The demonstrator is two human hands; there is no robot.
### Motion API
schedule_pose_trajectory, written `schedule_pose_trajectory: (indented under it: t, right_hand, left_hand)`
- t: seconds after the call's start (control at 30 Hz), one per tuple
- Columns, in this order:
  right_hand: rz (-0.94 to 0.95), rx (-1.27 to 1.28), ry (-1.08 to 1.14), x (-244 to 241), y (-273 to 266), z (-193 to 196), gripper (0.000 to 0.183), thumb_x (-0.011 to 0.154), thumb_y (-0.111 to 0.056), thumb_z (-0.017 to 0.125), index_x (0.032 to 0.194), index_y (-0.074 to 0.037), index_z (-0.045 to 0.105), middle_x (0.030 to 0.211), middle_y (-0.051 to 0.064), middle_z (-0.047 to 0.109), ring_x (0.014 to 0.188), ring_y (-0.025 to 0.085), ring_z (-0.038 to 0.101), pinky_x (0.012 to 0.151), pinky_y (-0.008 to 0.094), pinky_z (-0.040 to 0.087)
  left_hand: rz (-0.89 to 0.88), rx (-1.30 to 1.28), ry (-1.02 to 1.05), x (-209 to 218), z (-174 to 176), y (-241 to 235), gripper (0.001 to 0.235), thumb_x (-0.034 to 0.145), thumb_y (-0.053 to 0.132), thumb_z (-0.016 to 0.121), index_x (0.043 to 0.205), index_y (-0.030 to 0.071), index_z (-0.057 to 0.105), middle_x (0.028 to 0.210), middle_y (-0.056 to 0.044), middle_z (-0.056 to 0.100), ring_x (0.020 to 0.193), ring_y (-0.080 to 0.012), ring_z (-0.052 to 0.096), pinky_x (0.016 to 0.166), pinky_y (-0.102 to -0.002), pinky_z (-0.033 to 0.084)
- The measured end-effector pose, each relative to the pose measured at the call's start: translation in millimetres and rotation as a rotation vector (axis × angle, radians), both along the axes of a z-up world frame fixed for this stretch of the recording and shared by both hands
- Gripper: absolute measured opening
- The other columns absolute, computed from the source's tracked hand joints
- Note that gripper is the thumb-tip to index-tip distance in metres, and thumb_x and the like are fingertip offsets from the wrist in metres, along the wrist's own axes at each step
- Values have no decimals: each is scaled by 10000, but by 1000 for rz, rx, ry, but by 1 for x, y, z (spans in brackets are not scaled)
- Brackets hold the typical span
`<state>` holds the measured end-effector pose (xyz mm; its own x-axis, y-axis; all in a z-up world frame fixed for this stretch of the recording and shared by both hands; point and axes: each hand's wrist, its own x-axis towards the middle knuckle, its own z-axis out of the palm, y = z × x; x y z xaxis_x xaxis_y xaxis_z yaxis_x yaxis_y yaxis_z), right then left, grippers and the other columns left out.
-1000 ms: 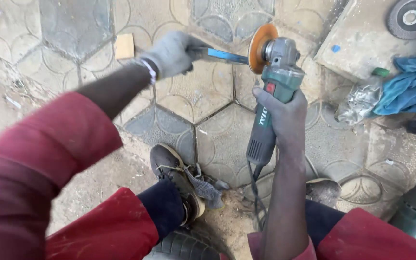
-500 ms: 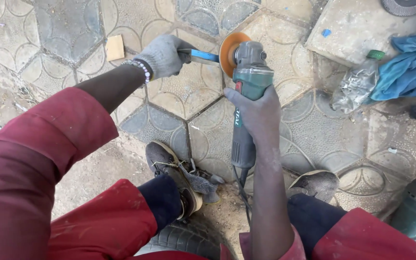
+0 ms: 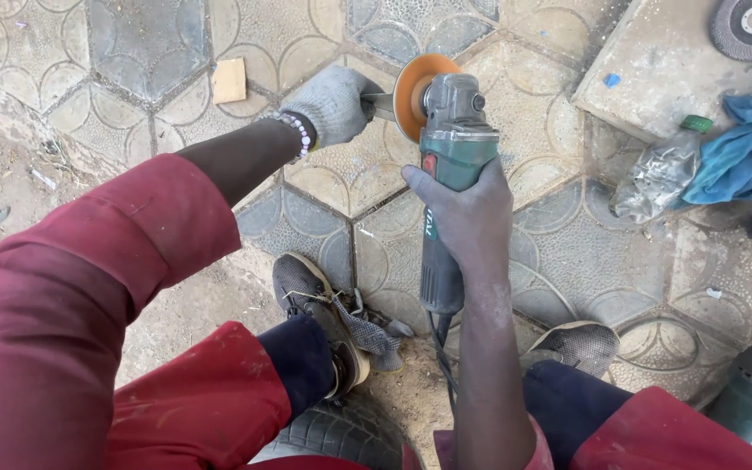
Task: Smoothing the sharp edges of a rectangular metal plate using a handheld angle grinder.
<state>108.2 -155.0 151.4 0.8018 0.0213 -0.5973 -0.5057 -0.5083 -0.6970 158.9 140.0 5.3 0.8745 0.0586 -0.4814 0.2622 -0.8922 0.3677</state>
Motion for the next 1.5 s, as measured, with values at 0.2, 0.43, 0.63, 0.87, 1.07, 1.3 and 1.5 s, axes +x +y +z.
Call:
schedule_pose_trajectory:
  t: [0.2,0.43,0.63,0.87,1.07,1.3,1.5]
  right_hand:
    - [6,29,21,4,-8,-4,653,805,-517,1007,1364,-240,817,1218,-57,910,1047,123,835,955,357,682]
    - [70,35,-5,1,-7,1,695,811,-559,991,1403,-249,799,1228,-63,879,1021,103,795,924,344,679]
    - [87,70,70,6,-11,2,685,888,-495,986,1494,-267,761,1327,-57,836,1107,107,795,978,357,721]
    - [74,29,48,6,-9,18,582,807,-536,977,1317,-279,865,1194,-81,919,1016,97,823,938,339,670]
    - [124,20,84,11,-16,9,642,837,-556,980,1401,-289,832,1283,-72,900,1080,110,822,974,355,675]
    - [142,5,55,11,-17,12,640,814,-577,975,1369,-286,843,1275,-62,909,1095,139,832,978,379,654]
    - [135,3,81,16,-23,3,595,831,-571,995,1350,-309,868,1277,-86,911,1094,122,826,980,363,649]
  left_hand:
    - [124,-84,106,-1,31,-13,453,1164,91,550,1340,195,955,740,-42,766,525,-200,707,504,-401,604]
    - [48,-62,25,1,19,-5,433,1124,60,563,1253,157,965,866,-91,869,578,-234,795,568,-423,700]
    - [-3,-11,-13,1,0,3,516,1092,53,638,1436,252,966,1235,-108,959,1105,-334,903,928,-493,737]
    - [-106,9,-54,2,1,3,418,1071,10,607,1248,189,941,1036,-98,926,956,-332,862,861,-492,722]
    - [-100,13,-42,-2,-1,9,381,1121,86,659,1348,233,926,1097,-89,923,999,-360,858,880,-498,694]
    - [-199,-18,-152,1,-11,17,484,1109,36,716,1507,188,946,1231,-130,965,1152,-349,898,1012,-496,707]
    - [-62,-36,-11,-4,10,4,404,1221,138,723,1547,283,914,1341,-45,954,1246,-297,877,1068,-447,699]
